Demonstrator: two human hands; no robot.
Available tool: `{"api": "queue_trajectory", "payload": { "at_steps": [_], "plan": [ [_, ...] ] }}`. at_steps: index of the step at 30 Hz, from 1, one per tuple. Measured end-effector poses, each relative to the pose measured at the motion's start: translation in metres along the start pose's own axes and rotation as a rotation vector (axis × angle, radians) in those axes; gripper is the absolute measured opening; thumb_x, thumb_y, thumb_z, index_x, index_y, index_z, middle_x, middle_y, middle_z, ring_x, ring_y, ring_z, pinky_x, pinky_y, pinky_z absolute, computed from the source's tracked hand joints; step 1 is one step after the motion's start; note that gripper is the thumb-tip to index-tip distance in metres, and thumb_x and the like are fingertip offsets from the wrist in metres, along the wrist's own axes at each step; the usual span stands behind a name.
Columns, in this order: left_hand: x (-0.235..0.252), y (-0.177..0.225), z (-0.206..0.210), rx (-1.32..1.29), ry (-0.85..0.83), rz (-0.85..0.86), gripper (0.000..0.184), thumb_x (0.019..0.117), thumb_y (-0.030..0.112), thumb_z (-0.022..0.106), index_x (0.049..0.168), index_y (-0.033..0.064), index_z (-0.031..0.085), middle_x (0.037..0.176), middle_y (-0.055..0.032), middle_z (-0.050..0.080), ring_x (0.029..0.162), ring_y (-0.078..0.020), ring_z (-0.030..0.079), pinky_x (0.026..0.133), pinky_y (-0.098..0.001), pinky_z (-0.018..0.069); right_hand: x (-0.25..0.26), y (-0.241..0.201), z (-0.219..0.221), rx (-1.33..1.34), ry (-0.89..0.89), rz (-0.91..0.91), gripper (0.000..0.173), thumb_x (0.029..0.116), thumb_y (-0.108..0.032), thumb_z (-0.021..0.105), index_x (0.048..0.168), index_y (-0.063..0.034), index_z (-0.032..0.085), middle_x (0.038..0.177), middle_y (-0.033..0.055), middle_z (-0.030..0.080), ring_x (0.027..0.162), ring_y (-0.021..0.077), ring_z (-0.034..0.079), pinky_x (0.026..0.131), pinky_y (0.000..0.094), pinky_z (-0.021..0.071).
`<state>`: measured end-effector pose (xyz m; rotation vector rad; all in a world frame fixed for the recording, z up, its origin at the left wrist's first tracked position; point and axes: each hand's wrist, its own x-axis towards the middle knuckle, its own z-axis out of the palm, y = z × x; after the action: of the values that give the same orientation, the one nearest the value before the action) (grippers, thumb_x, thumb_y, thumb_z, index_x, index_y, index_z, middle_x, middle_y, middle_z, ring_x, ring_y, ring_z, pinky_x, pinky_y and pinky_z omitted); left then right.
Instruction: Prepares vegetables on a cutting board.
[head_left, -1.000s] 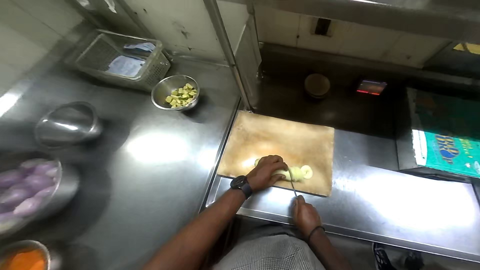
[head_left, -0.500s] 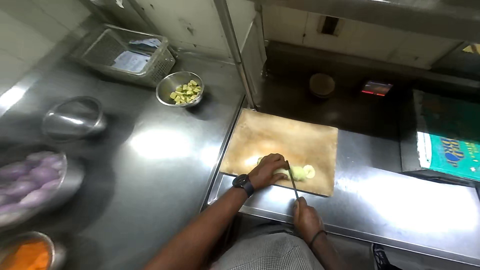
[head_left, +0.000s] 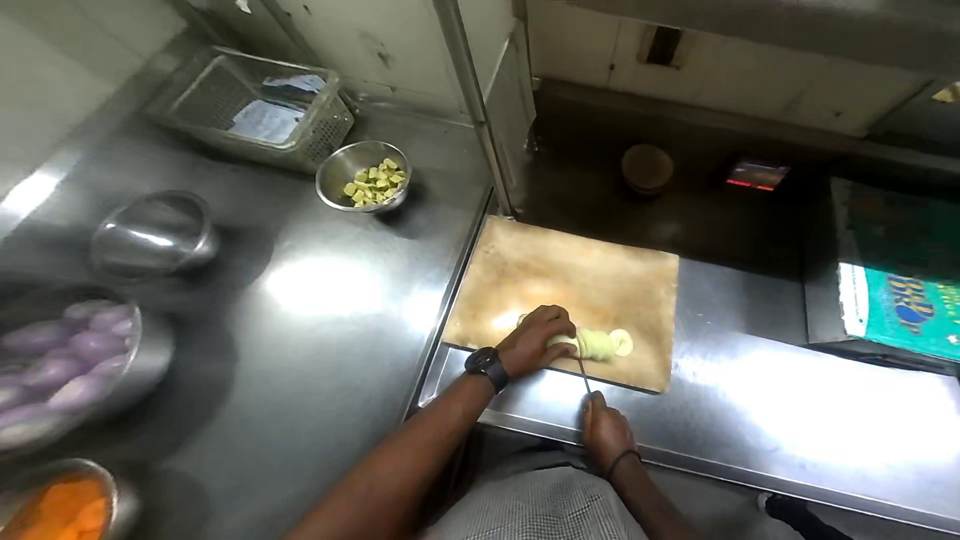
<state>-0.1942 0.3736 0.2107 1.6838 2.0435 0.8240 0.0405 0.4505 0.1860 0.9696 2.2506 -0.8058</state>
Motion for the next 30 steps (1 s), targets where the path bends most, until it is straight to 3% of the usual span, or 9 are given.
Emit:
{"api": "queue_trajectory", "payload": {
  "at_steps": [3,9,14,21,26,30],
  "plan": [
    [-0.008,-0.002,-0.008,0.061,-0.03,-0.029,0.023,0.1023,0.036,0.058,0.118,0.0274,0.072,0.126,0.0033,0.064,0.131,-0.0157,0.054,0.121,-0.0561,0.0322,-0.001,0.001,-0.002,-0.005,0.002,0.006,0.044,0.1097,-0.037,0.029,0.139,-0.0135,0.052,0.105,0.0136,0.073,0.102,0.0316,0.073,0.085,0.0512,0.0579],
    [-0.01,-0.007,-0.01,0.033,-0.05,-0.057,0.024,0.1022,0.036,0.059,0.121,0.0289,0.071,0.127,0.0021,0.064,0.126,-0.0185,0.055,0.107,-0.0526,0.044,-0.023,-0.006,-0.025,0.008,0.014,-0.023,0.044,0.1092,-0.037,0.028,0.131,-0.0119,0.056,0.102,0.0127,0.073,0.1,0.0312,0.073,0.084,0.0506,0.058],
    [-0.009,-0.009,-0.01,0.025,-0.076,-0.054,0.024,0.1024,0.038,0.058,0.122,0.0297,0.07,0.127,0.0036,0.062,0.127,-0.0168,0.054,0.107,-0.0508,0.0437,-0.055,-0.016,-0.043,-0.007,0.061,-0.038,0.041,0.1087,-0.036,0.029,0.124,-0.0128,0.058,0.093,0.0101,0.072,0.092,0.0285,0.074,0.078,0.0471,0.0587],
    [-0.007,-0.007,-0.013,0.02,-0.101,-0.073,0.022,0.1016,0.036,0.061,0.12,0.0273,0.071,0.127,0.0023,0.063,0.126,-0.018,0.055,0.106,-0.0517,0.044,-0.001,-0.015,-0.006,-0.03,0.003,-0.007,0.043,0.11,-0.036,0.027,0.134,-0.011,0.052,0.105,0.0138,0.073,0.103,0.0314,0.073,0.086,0.0501,0.058],
    [-0.008,-0.013,-0.01,0.008,-0.068,-0.056,0.024,0.1013,0.037,0.061,0.12,0.0268,0.071,0.127,0.0026,0.062,0.126,-0.0177,0.055,0.107,-0.0507,0.0445,-0.037,-0.022,-0.037,0.015,0.044,-0.052,0.042,0.1091,-0.037,0.028,0.127,-0.0122,0.057,0.099,0.0112,0.073,0.098,0.0289,0.073,0.082,0.0483,0.0581],
    [-0.01,-0.013,-0.009,0.003,-0.064,-0.059,0.023,0.1005,0.037,0.063,0.12,0.0266,0.071,0.127,0.002,0.062,0.125,-0.018,0.055,0.106,-0.0499,0.0453,-0.019,-0.021,-0.016,0.02,0.0,-0.032,0.043,0.1102,-0.036,0.027,0.132,-0.0118,0.055,0.103,0.0127,0.073,0.101,0.0303,0.072,0.085,0.0499,0.0577]
  ]
}}
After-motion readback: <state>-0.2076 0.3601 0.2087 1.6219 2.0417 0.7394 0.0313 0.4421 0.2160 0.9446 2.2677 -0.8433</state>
